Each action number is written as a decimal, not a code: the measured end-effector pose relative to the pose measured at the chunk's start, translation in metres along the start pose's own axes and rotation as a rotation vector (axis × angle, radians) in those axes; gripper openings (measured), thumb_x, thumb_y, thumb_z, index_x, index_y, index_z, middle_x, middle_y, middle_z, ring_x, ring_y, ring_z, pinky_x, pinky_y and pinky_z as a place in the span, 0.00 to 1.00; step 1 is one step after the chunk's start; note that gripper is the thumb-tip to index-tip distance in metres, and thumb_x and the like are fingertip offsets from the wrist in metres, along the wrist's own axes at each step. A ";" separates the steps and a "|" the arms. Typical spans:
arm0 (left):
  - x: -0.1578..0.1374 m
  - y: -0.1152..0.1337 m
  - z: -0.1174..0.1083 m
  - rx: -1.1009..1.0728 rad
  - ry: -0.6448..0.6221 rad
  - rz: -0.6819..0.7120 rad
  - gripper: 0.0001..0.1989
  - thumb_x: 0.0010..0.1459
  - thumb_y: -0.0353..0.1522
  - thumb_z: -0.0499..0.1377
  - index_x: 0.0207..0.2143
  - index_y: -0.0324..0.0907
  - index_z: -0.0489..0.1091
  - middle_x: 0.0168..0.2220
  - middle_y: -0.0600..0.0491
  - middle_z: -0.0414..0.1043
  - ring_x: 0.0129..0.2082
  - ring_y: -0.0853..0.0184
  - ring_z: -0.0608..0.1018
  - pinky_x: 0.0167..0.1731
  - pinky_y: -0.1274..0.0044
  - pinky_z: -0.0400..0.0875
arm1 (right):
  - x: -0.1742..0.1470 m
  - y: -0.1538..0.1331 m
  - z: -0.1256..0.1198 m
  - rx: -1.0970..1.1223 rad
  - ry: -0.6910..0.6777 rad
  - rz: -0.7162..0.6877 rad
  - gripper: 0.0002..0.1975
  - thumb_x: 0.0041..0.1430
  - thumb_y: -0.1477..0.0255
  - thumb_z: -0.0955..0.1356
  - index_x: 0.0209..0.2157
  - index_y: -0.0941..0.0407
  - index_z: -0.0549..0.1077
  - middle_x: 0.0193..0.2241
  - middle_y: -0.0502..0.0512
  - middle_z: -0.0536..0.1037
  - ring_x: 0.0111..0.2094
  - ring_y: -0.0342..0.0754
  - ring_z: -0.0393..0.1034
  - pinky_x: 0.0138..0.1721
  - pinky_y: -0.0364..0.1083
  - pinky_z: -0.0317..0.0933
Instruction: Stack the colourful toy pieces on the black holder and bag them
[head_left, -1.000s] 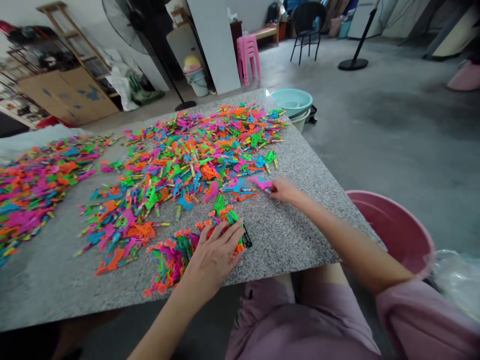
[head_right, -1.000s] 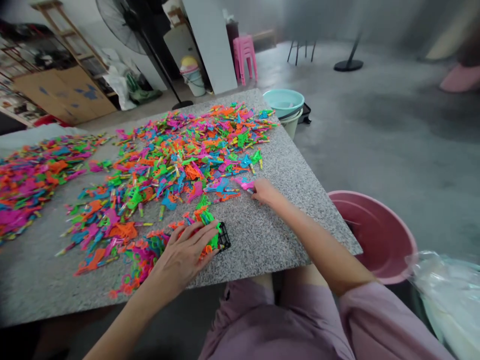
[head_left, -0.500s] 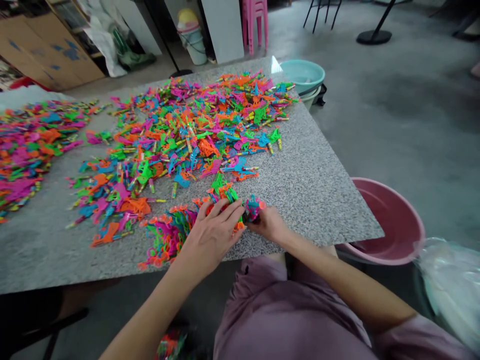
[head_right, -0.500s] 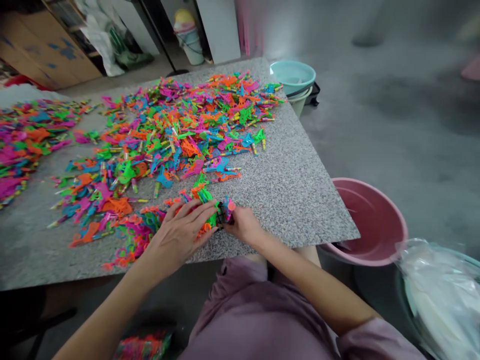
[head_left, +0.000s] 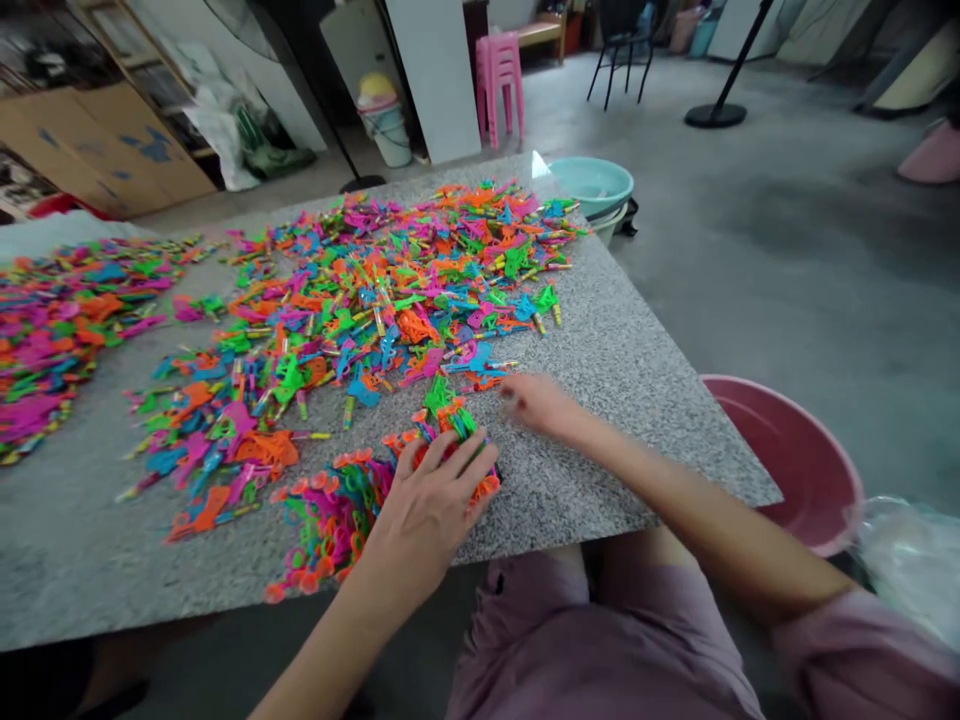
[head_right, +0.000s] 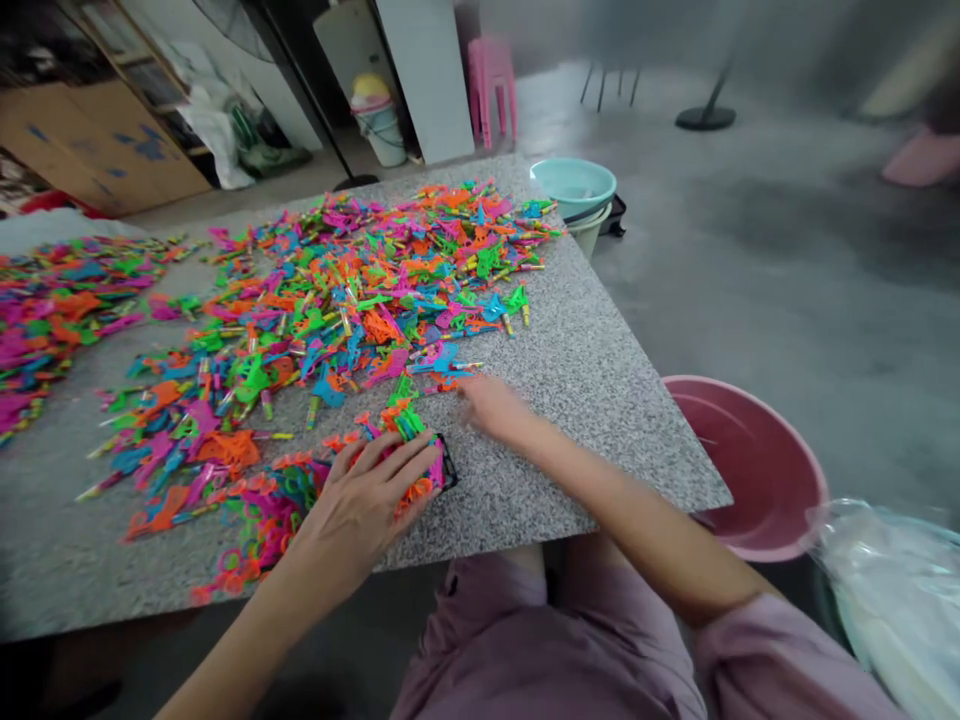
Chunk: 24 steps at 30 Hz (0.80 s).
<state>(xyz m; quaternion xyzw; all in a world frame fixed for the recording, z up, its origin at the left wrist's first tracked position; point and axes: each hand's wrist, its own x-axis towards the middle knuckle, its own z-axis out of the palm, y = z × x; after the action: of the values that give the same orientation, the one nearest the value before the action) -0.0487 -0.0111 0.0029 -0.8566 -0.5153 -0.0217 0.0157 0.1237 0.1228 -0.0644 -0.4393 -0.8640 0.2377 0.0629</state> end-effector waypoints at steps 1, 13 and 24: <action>-0.001 0.000 0.000 0.003 0.004 0.001 0.17 0.67 0.37 0.53 0.58 0.52 0.65 0.59 0.57 0.69 0.57 0.58 0.68 0.57 0.60 0.54 | 0.015 0.007 -0.008 -0.078 0.071 0.056 0.14 0.61 0.78 0.64 0.48 0.60 0.72 0.47 0.63 0.77 0.44 0.52 0.73 0.42 0.46 0.63; -0.007 0.000 -0.006 -0.023 0.030 0.101 0.17 0.69 0.37 0.48 0.58 0.52 0.66 0.60 0.60 0.68 0.56 0.60 0.68 0.56 0.64 0.55 | -0.007 0.052 0.001 0.637 0.161 0.081 0.19 0.56 0.72 0.66 0.49 0.57 0.61 0.29 0.49 0.72 0.26 0.45 0.67 0.28 0.43 0.63; -0.008 -0.002 -0.012 -0.047 0.015 0.151 0.18 0.69 0.38 0.48 0.58 0.53 0.66 0.59 0.61 0.70 0.54 0.63 0.69 0.57 0.69 0.53 | -0.064 0.042 0.023 0.573 0.313 -0.029 0.08 0.53 0.76 0.67 0.37 0.56 0.69 0.34 0.53 0.72 0.31 0.45 0.66 0.33 0.44 0.60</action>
<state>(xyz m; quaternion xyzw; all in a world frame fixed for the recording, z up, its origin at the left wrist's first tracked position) -0.0546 -0.0180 0.0142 -0.8930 -0.4484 -0.0392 0.0010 0.1858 0.0853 -0.0974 -0.4224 -0.7480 0.3999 0.3194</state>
